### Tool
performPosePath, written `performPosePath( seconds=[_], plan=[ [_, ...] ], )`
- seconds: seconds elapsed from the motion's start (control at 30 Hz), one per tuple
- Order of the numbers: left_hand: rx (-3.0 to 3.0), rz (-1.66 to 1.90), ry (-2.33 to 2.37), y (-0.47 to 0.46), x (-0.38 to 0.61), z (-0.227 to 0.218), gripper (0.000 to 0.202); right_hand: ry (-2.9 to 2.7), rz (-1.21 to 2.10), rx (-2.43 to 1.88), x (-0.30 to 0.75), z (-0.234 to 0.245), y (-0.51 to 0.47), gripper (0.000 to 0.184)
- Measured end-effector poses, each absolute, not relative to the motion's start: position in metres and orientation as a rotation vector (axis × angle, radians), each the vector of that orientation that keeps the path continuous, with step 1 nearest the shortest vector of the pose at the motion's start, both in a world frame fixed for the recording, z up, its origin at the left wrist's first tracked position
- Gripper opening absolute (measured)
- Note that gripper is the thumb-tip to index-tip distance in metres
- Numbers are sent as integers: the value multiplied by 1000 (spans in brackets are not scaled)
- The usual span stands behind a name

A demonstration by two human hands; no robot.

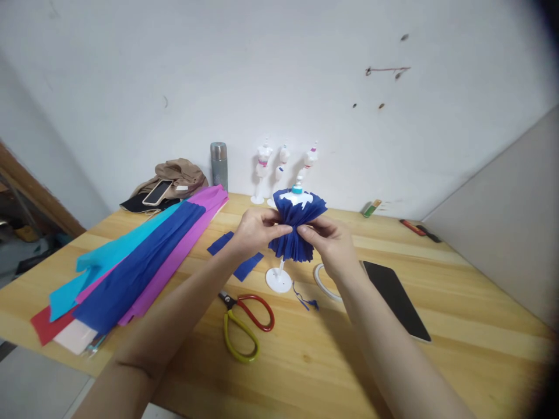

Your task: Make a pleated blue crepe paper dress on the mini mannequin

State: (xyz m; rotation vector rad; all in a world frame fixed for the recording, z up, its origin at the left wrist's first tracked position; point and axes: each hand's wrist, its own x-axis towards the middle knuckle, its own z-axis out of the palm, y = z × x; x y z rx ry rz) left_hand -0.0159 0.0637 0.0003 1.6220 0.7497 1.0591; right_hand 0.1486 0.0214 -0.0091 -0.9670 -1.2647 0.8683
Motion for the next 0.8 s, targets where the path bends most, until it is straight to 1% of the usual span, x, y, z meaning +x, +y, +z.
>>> performPosePath(
  seconds=[0.2, 0.37, 0.53, 0.7, 0.8],
  plan=[
    [1656, 1089, 751, 60, -17, 7, 18, -1292, 782, -980, 148, -13, 23, 23],
    [1618, 986, 693, 65, -22, 8, 22, -1294, 827, -1000, 148, -11, 23, 22],
    [1551, 991, 696, 66, -20, 4, 25, -1322, 827, -1014, 151, -12, 24, 23],
    [1484, 1122, 685, 64, -10, -5, 22, -1359, 659, -1038, 148, -17, 25, 18],
    [1464, 1148, 677, 63, -9, -5, 22, -1336, 668, -1021, 145, -20, 25, 18]
  ],
)
